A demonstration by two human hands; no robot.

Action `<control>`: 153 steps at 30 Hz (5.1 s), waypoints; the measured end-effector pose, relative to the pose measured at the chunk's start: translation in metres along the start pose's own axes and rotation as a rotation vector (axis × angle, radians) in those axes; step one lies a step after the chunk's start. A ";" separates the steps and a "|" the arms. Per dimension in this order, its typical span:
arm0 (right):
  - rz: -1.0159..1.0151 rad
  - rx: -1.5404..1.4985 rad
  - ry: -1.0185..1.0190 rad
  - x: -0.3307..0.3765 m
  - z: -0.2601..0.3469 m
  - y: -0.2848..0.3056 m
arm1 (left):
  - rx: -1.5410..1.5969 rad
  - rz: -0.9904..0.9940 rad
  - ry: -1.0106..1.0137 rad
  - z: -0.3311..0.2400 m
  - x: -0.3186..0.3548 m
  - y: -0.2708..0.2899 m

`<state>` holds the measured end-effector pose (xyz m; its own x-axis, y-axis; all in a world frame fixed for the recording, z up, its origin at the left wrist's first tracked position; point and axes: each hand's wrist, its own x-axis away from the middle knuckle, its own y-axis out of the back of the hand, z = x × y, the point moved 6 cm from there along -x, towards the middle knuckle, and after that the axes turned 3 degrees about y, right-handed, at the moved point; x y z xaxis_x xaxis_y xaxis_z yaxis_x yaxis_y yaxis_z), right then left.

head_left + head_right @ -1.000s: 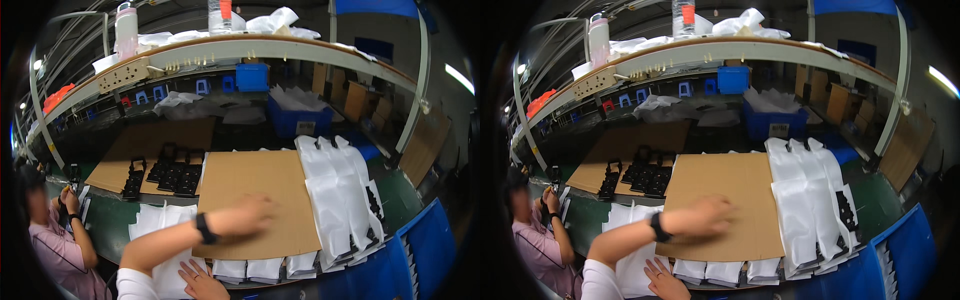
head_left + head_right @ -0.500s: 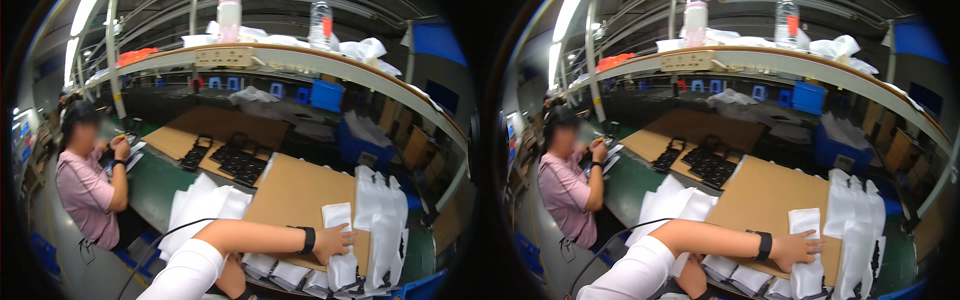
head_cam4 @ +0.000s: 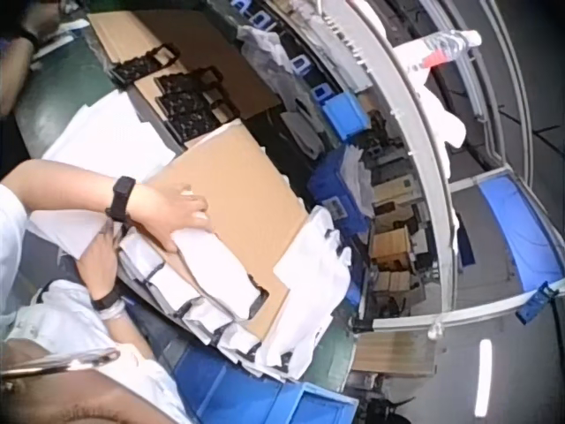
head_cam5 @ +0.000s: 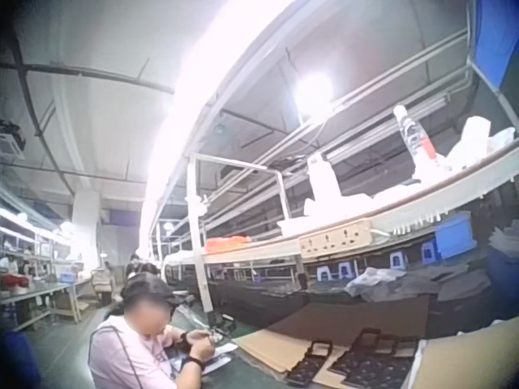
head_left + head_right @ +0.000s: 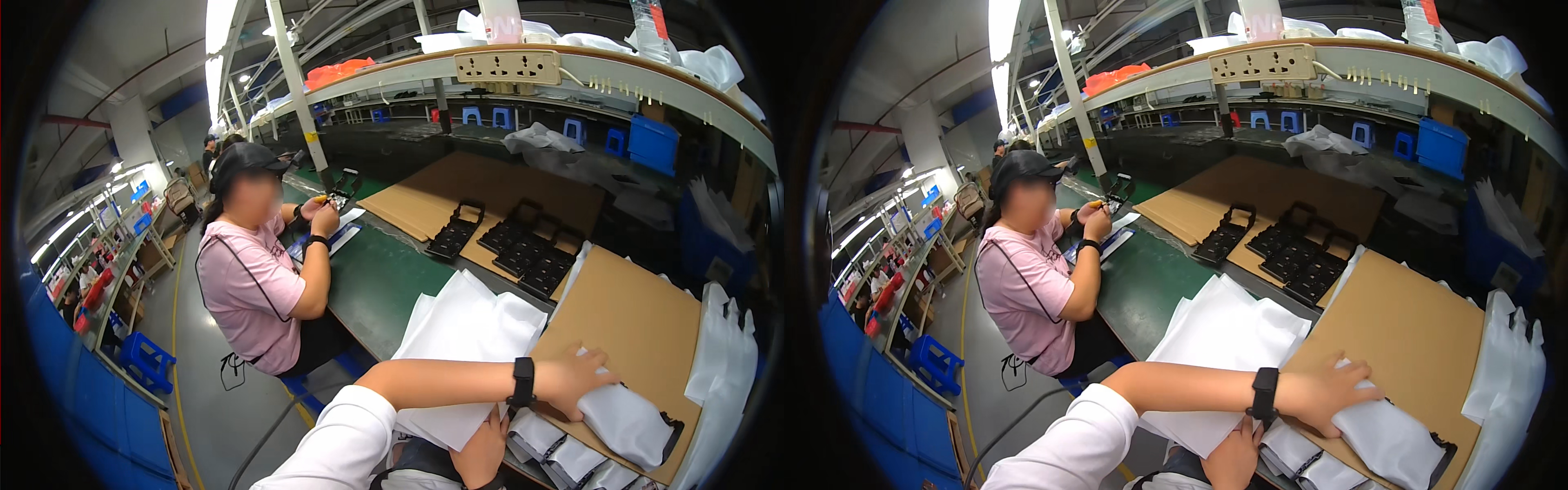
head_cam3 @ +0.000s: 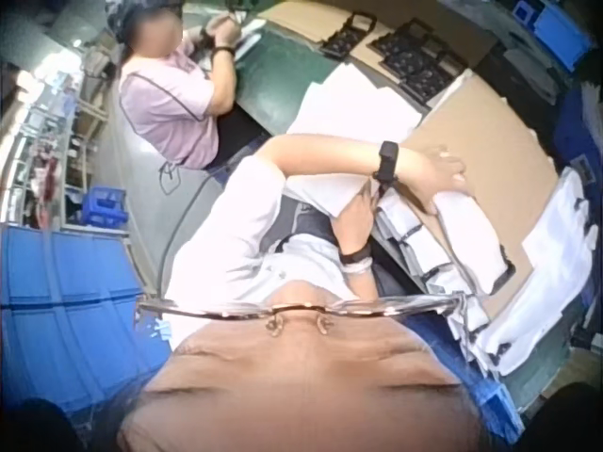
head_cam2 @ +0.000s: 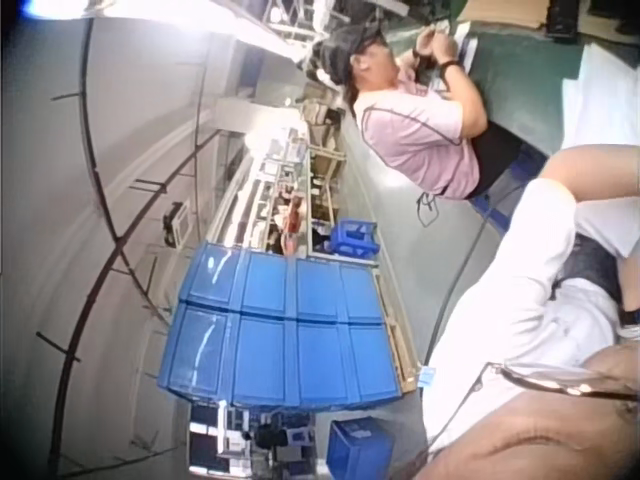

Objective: Inspecting and inserting black electronic device housings into protective white foam sleeves on a factory assembly line.

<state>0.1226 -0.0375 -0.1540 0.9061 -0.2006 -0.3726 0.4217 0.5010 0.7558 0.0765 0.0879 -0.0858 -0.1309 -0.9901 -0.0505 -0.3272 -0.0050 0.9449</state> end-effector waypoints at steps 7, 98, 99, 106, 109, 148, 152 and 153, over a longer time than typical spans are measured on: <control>0.099 0.228 0.074 -0.006 -0.008 -0.022 | -0.047 -0.092 0.028 0.014 -0.004 0.015; -0.054 0.068 0.026 -0.008 0.005 0.002 | 1.802 -1.213 0.491 0.055 0.216 -0.024; 0.025 0.117 0.034 -0.007 0.002 -0.002 | 1.806 -1.187 0.512 0.061 0.214 -0.028; 0.013 0.110 0.033 -0.005 0.003 -0.001 | 1.792 -1.109 0.596 0.054 0.201 -0.029; -0.244 -0.090 0.039 -0.004 0.002 0.008 | 1.725 -1.116 0.612 0.065 0.203 -0.036; -0.152 0.092 0.084 -0.007 0.009 0.011 | 1.331 -0.752 0.120 -0.021 0.128 0.109; -0.168 0.126 0.126 -0.009 0.011 0.015 | 1.585 -0.737 0.256 -0.013 0.121 0.121; -0.164 0.124 0.133 -0.008 0.011 0.015 | 1.598 -0.716 0.264 -0.012 0.119 0.125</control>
<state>0.1215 -0.0377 -0.1339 0.8161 -0.1540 -0.5570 0.5711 0.3619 0.7368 0.0311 -0.0322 0.0303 0.5210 -0.8504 -0.0729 -0.7767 -0.4370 -0.4536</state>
